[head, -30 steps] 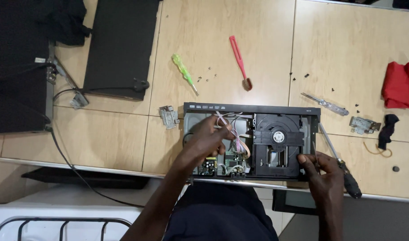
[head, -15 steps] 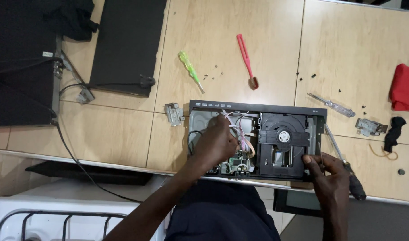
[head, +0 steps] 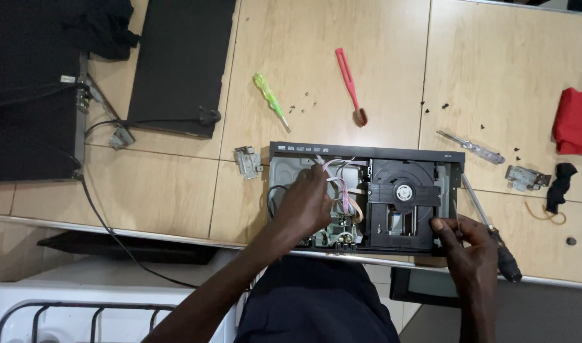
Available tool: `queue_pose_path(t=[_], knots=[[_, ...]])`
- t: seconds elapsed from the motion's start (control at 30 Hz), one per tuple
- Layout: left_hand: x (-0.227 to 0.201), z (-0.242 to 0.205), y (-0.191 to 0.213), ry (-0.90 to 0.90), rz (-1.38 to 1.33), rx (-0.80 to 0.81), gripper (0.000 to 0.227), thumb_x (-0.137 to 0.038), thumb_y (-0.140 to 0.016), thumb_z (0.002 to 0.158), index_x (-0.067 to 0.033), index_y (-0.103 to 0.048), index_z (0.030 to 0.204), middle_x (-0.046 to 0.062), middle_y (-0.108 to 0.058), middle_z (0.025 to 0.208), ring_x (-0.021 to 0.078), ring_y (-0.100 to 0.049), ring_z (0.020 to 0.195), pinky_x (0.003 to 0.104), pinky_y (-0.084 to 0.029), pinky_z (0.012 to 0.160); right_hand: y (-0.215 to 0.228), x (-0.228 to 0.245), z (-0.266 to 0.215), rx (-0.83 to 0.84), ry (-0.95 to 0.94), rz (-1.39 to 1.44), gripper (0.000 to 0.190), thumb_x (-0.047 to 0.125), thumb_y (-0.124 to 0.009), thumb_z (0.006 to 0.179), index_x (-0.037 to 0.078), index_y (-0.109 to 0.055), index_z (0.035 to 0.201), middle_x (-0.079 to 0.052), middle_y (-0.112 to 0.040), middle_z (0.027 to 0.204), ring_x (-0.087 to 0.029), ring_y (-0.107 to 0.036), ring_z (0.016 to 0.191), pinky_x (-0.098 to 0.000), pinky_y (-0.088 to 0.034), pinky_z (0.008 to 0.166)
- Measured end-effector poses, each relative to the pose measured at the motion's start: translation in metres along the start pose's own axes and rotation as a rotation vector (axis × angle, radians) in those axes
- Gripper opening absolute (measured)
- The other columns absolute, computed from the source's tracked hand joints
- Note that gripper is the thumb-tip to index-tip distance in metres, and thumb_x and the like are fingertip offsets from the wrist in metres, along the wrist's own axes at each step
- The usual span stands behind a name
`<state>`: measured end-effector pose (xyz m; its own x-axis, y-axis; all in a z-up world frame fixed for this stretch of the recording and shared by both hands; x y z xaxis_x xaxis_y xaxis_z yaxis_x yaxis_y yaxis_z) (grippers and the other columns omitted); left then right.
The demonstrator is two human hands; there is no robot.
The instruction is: The person is repairing a disassembled electronic device, likely a VCR, on a wooden table. They handle internal components, including a circuit board and a mechanical assembly, and connect ribbon cables and wires by hand. Various tools and screws are scattered on the table.
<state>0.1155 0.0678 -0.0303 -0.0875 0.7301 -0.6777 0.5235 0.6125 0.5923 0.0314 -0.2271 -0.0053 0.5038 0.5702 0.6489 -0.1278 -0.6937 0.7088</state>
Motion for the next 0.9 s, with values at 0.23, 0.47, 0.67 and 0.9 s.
queue_pose_path(t=[0.23,0.47,0.67,0.9], knots=[[-0.006,-0.001,0.028,0.024,-0.095,0.106,0.041,-0.025,-0.075,0.091,-0.0065,-0.059,0.123,0.01,-0.072,0.126,0.0257,-0.073,0.106,0.043,-0.059,0.086,0.002,0.005,-0.001,0.014,0.027,0.0,0.026,0.027,-0.072,0.097,0.006,-0.079,0.11,-0.014,-0.072,0.117,-0.028,-0.062,0.113,-0.0464,-0.046,0.092],[-0.023,-0.015,0.047,0.11,-0.223,0.19,0.055,-0.03,-0.073,0.089,-0.0082,-0.047,0.133,0.01,-0.064,0.138,0.0259,-0.069,0.107,0.043,-0.056,0.081,0.002,0.004,-0.003,0.019,0.071,0.027,0.022,0.026,-0.072,0.098,0.006,-0.08,0.103,-0.009,-0.071,0.108,-0.025,-0.058,0.108,-0.0425,-0.042,0.091],[-0.03,-0.024,0.047,0.162,-0.251,0.236,0.061,-0.043,-0.066,0.088,-0.008,-0.049,0.134,0.012,-0.06,0.14,0.0281,-0.064,0.116,0.044,-0.052,0.087,0.001,0.005,-0.002,0.016,0.021,0.032,0.026,0.028,-0.073,0.096,0.006,-0.08,0.108,-0.011,-0.07,0.109,-0.024,-0.057,0.107,-0.0418,-0.044,0.086],[-0.043,-0.044,0.049,0.25,-0.288,0.248,0.056,-0.041,-0.068,0.091,-0.0112,-0.049,0.134,0.011,-0.065,0.116,0.0216,-0.065,0.099,0.038,-0.051,0.079,-0.001,-0.005,0.0,0.005,0.082,0.043,0.02,0.026,-0.073,0.098,0.006,-0.079,0.097,-0.007,-0.071,0.102,-0.021,-0.057,0.101,-0.036,-0.041,0.089]])
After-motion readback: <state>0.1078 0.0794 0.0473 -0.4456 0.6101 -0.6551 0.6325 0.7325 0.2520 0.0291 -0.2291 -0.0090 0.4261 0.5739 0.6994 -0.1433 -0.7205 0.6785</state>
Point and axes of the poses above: each hand's wrist, its own z-axis towards the middle knuckle, its own y-axis out of the back of the hand, x = y × z, the point moved 2 cm from there along z, towards the middle knuckle
